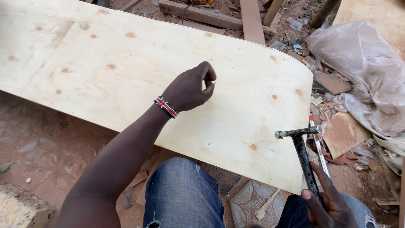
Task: The person is nailing a thin plywood sheet onto a larger wooden structure using a hammer and small nails.
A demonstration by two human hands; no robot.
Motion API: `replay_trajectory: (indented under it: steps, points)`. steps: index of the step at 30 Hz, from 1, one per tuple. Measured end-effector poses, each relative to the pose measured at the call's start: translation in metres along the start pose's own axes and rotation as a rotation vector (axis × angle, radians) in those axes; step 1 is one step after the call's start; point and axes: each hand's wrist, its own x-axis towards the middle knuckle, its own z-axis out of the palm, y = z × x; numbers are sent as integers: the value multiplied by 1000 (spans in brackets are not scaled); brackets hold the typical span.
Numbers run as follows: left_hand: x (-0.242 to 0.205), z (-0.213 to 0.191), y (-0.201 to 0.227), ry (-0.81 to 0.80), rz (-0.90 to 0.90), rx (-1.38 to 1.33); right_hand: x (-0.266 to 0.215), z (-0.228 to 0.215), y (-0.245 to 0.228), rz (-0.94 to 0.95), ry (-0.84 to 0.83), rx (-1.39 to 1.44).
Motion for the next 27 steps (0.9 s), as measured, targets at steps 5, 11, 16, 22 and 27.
replay_trajectory:
  steps: [5, 11, 16, 22, 27]
  points:
    - [44, 36, -22, -34, -48, -326, -8, 3, 6, 105, 139, 43]
    - [68, 39, -43, -90, 102, -430, -10, 8, -23, 37, 114, -61]
    - [44, 26, -35, -55, 226, -401, -5, 37, -75, 160, 113, -11]
    - [27, 26, -39, -97, 249, -512, 3, 64, -104, 166, 144, -74]
    - [26, 30, -43, -31, 273, -546, 3, 74, -108, 136, 128, -106]
